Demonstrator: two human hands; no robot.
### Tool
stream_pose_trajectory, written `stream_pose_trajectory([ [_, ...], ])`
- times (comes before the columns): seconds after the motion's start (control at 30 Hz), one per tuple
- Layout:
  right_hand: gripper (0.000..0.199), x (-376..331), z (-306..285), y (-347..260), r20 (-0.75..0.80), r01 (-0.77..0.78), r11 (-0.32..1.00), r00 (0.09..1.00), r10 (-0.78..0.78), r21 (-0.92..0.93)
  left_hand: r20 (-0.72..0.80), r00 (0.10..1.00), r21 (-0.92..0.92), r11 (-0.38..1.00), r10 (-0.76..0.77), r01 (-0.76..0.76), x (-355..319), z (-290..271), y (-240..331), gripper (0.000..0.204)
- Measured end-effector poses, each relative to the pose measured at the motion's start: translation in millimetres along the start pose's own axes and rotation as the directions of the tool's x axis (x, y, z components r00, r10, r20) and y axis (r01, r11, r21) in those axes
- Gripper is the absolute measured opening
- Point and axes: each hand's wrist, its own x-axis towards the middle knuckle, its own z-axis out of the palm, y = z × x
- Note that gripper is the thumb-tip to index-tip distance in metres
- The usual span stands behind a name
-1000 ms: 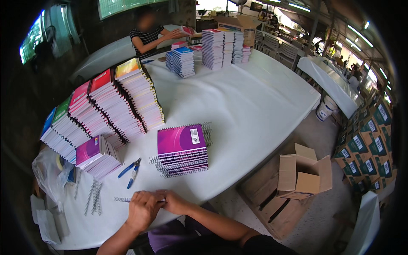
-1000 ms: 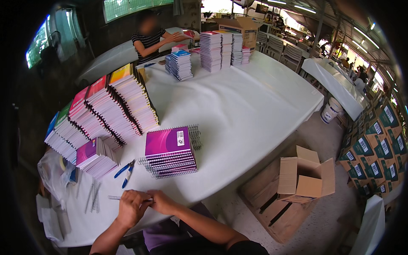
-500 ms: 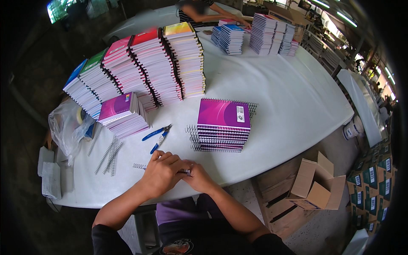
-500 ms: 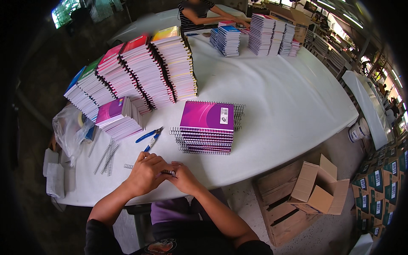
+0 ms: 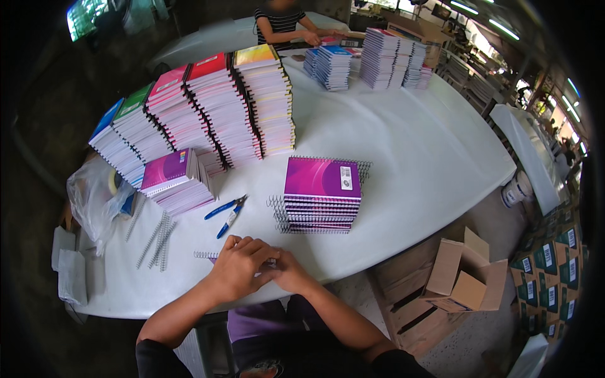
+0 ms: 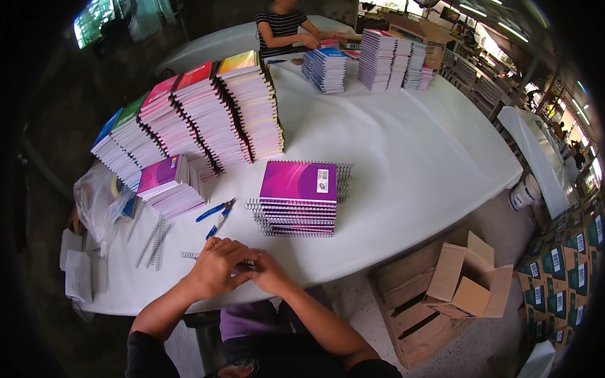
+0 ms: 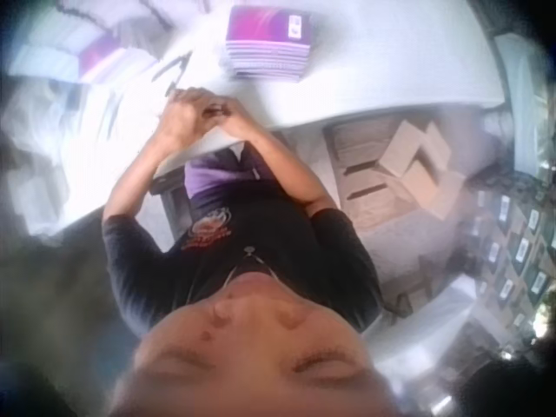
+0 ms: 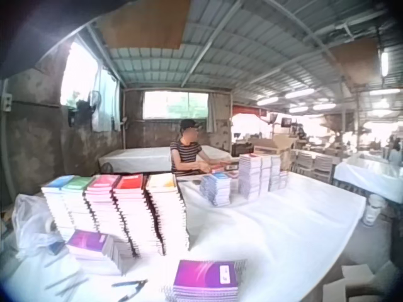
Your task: The person assembles spiral notebooks by threading a plastic spiral through pre-punched holes in stacks of paper covers, then uses pliers to trim the excess spiral.
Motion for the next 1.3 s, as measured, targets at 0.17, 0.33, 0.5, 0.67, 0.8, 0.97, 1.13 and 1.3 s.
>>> stream_pose_trajectory([
  [0.17, 0.018, -2.7, 0.3, 15.3, -0.031, -0.021, 0.994, 0.999, 0.018, -0.103, 0.050, 0.991, 0.175, 0.976, 0.123, -0.130, 1.6, 5.7, -4.7, 0.018],
  [0.33, 0.016, -2.6, 0.0, 8.5, 0.014, 0.034, 0.979, 0.999, -0.032, -0.202, 0.034, 0.985, 0.255, 0.952, 0.168, -0.171, -0.3, 2.6, -6.3, 0.016],
  [0.5, 0.025, -6.4, -6.2, -4.7, 0.021, -0.013, 0.990, 1.000, 0.016, -0.143, -0.051, 0.995, 0.181, 0.981, 0.084, -0.074, 7.8, -8.4, 2.5, 0.029],
  [0.67, 0.038, -20.4, -50.5, -58.9, -0.318, 0.367, 0.867, 0.823, -0.471, -0.337, 0.043, 0.994, -0.120, 0.987, -0.102, 0.106, 31.6, -78.2, 16.9, 0.024],
  [0.8, 0.020, 7.9, -110.7, -122.6, -0.178, 0.510, 0.576, 0.631, -0.755, -0.639, -0.508, 0.844, 0.090, 0.985, 0.173, -0.149, 83.0, -55.1, 19.3, 0.025],
  [0.97, 0.035, 0.4, -157.2, -85.8, -0.118, 0.306, 0.742, 0.881, -0.458, -0.596, -0.516, 0.843, -0.017, 0.983, 0.150, -0.185, 97.6, 25.9, -11.1, 0.030],
  [1.13, 0.042, 11.4, -120.1, -61.8, -0.457, 0.185, 0.774, 0.715, -0.529, -0.606, -0.763, 0.558, -0.419, 0.907, -0.324, -0.046, 103.8, 63.4, -24.5, 0.019],
  [1.3, 0.045, 18.9, -102.3, -50.5, -0.614, 0.091, 0.769, 0.546, -0.571, -0.633, -0.659, 0.468, -0.723, 0.668, -0.590, -0.177, 116.9, 85.0, -15.9, 0.014],
])
